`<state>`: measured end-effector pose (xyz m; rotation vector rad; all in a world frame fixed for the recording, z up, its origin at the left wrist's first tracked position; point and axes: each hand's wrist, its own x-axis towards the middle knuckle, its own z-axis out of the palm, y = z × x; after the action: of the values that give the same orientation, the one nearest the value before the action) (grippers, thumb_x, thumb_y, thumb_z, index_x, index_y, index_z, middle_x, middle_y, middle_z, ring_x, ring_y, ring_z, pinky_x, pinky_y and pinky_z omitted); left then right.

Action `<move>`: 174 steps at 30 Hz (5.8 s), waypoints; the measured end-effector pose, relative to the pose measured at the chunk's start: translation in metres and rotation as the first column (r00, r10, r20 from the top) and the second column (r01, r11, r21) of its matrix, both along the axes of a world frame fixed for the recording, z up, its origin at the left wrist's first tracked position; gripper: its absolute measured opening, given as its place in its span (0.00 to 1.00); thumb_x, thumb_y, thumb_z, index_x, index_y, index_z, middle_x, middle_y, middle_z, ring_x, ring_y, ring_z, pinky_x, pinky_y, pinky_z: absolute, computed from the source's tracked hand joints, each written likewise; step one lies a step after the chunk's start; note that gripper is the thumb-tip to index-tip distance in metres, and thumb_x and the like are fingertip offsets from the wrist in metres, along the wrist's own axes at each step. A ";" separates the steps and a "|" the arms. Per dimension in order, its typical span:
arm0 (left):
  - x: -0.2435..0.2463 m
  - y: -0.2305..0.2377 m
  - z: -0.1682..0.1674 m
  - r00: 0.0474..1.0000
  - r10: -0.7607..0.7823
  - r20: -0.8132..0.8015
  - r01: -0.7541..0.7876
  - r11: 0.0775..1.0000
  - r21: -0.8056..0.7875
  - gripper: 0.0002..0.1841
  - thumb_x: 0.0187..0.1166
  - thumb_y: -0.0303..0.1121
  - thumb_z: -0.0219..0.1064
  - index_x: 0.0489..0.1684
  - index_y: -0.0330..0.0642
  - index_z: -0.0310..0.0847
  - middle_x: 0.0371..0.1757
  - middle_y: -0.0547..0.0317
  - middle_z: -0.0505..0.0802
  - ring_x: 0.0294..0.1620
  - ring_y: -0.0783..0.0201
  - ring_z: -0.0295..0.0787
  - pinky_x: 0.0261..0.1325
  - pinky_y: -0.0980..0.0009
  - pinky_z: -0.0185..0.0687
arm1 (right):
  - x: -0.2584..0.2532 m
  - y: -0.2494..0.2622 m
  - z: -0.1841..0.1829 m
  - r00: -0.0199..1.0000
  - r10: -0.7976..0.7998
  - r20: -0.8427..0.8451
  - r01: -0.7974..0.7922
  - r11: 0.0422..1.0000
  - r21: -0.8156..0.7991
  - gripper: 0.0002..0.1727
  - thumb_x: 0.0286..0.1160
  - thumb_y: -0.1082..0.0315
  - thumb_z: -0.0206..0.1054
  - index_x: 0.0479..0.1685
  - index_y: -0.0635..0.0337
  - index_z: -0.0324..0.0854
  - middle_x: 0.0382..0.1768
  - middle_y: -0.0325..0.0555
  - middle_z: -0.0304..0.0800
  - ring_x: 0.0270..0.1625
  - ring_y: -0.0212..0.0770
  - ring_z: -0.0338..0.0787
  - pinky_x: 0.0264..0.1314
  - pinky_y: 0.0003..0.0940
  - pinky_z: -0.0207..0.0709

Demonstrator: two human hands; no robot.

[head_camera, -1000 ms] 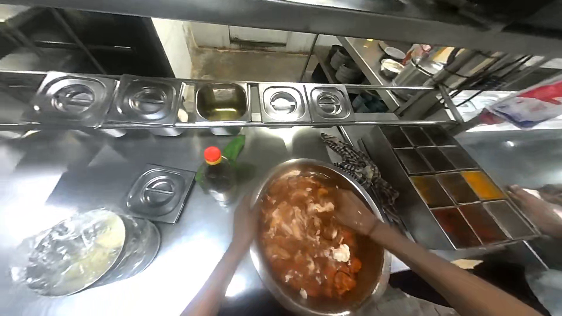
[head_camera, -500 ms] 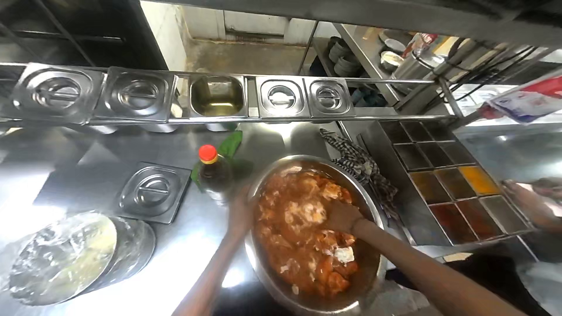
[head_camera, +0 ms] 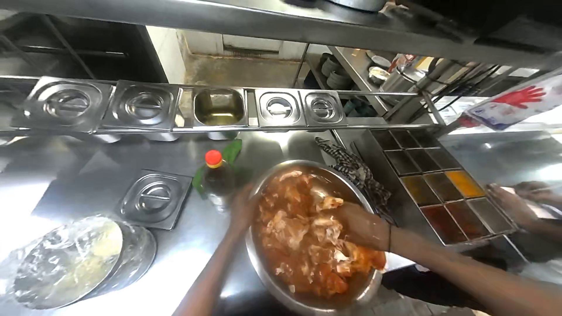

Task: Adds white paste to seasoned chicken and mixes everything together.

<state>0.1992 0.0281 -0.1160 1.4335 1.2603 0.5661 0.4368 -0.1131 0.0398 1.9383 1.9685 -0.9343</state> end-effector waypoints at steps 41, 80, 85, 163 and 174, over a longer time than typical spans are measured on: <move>0.001 0.013 -0.009 0.996 -0.025 0.090 0.028 0.999 -0.032 0.20 0.87 0.45 0.64 0.73 0.48 0.83 0.63 0.52 0.92 0.63 0.58 0.90 0.69 0.51 0.83 | -0.060 0.155 -0.103 0.933 -0.247 0.260 0.265 0.963 -0.036 0.18 0.85 0.61 0.62 0.58 0.67 0.86 0.63 0.66 0.87 0.68 0.66 0.86 0.65 0.67 0.78; -0.004 -0.019 0.000 0.983 0.144 0.113 -0.135 0.987 -0.082 0.18 0.82 0.32 0.70 0.68 0.43 0.84 0.48 0.51 0.95 0.46 0.57 0.93 0.54 0.53 0.88 | 0.011 -0.005 -0.039 0.829 -0.527 -0.187 0.552 0.823 0.133 0.21 0.68 0.75 0.72 0.62 0.70 0.83 0.56 0.62 0.90 0.62 0.52 0.89 0.71 0.51 0.79; -0.006 -0.020 0.006 0.990 0.102 0.093 -0.098 0.994 -0.047 0.17 0.84 0.33 0.68 0.69 0.43 0.82 0.49 0.47 0.94 0.46 0.54 0.92 0.53 0.50 0.87 | 0.003 -0.006 -0.014 0.897 -0.442 -0.031 0.433 0.860 0.269 0.08 0.67 0.74 0.76 0.41 0.70 0.89 0.40 0.62 0.92 0.48 0.59 0.92 0.58 0.59 0.82; -0.003 -0.014 0.004 0.986 0.147 0.083 -0.149 0.989 0.016 0.16 0.82 0.33 0.70 0.66 0.45 0.86 0.45 0.54 0.95 0.44 0.59 0.93 0.53 0.54 0.88 | -0.013 0.037 -0.065 0.960 0.270 0.079 -0.247 0.942 -0.226 0.22 0.69 0.69 0.75 0.60 0.73 0.84 0.61 0.73 0.86 0.68 0.72 0.83 0.72 0.71 0.72; 0.003 0.002 0.001 0.995 0.062 0.083 -0.058 0.997 -0.041 0.18 0.84 0.36 0.68 0.70 0.44 0.83 0.55 0.51 0.94 0.54 0.57 0.92 0.62 0.51 0.85 | -0.051 0.071 -0.056 0.921 0.384 0.071 -0.369 0.915 -0.166 0.26 0.72 0.58 0.74 0.66 0.64 0.83 0.63 0.67 0.87 0.69 0.71 0.83 0.69 0.75 0.71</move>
<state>0.2026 0.0306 -0.1152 1.3299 1.2441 0.6335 0.3858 -0.0423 -0.0165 1.4229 2.0446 -0.8314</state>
